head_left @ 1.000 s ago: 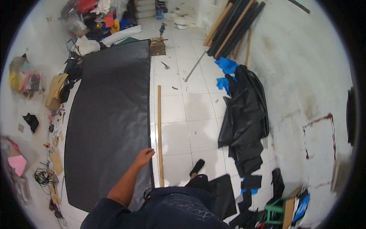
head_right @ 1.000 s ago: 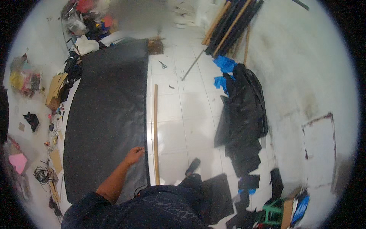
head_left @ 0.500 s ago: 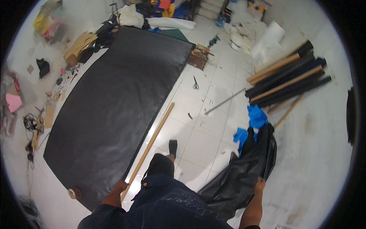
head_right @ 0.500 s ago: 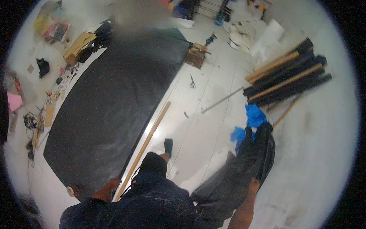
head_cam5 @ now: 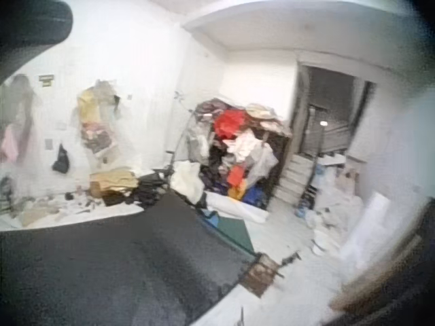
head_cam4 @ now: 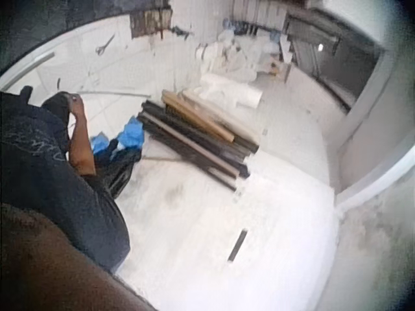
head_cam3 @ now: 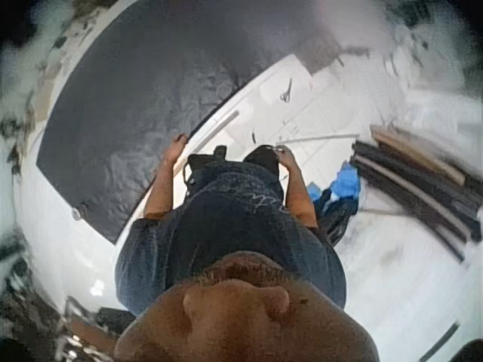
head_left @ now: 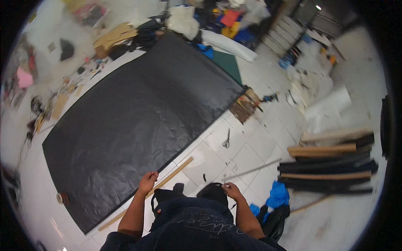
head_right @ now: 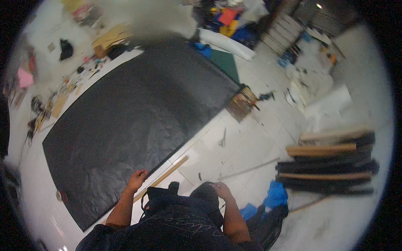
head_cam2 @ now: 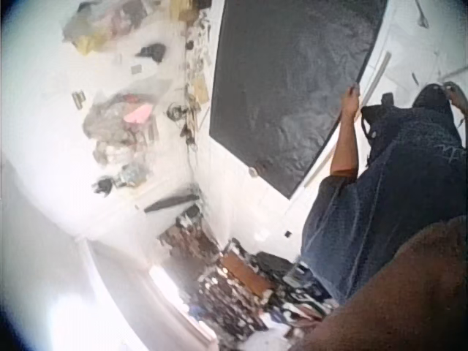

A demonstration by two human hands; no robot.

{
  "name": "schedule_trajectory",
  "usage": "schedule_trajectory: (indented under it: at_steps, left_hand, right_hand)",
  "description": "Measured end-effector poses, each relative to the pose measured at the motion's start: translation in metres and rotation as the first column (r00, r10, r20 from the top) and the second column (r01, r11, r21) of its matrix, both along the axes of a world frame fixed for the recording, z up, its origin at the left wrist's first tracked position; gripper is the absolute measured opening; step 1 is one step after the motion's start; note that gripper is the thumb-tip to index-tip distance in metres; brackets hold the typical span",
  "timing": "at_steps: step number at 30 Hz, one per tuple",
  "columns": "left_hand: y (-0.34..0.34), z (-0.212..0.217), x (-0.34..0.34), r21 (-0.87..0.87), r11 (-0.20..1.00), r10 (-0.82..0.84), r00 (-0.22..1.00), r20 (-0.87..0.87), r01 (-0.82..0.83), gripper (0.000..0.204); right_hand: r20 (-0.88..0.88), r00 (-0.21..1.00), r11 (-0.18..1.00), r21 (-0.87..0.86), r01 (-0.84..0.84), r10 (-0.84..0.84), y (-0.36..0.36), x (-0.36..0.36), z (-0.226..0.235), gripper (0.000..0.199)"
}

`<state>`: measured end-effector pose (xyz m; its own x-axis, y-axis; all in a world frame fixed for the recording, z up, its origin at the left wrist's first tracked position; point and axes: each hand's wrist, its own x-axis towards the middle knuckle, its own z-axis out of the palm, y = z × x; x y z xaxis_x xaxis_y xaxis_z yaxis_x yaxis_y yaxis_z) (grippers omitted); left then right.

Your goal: The person unrolls and spreads a black sheet on the floor, measures and aligns it using a wooden stick, cuts the sheet with scissors, and folds the cut material.

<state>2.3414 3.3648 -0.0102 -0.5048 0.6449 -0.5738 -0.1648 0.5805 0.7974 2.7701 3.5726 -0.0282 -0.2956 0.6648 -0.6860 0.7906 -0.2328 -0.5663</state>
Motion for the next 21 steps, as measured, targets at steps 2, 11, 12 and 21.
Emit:
schedule_trajectory:
  at_steps: [2,11,12,21]
  left_hand:
    - [0.032,0.006,0.008,0.011,0.992,0.125,0.992,0.011,-0.125,0.033]
    - [0.077,-0.16,0.083,-0.187,0.701,0.697,0.717,-0.022,-0.688,0.028]
    - [0.106,-0.194,0.096,-0.195,0.69,0.715,0.698,0.04,-0.697,0.026]
    - [0.175,-0.446,0.116,-0.376,0.757,0.602,0.794,0.083,-0.534,0.034]
  right_hand:
    - [0.039,0.995,0.996,-0.018,-0.09,0.091,0.057,0.011,-0.019,0.045]
    - [0.231,0.919,0.927,-0.278,-0.252,0.319,0.372,0.023,-0.156,0.033]
    - [0.168,0.881,0.896,-0.081,-0.436,0.443,0.437,0.061,-0.196,0.033]
    - [0.264,0.857,0.862,0.139,-0.488,0.442,0.625,-0.042,-0.41,0.035]
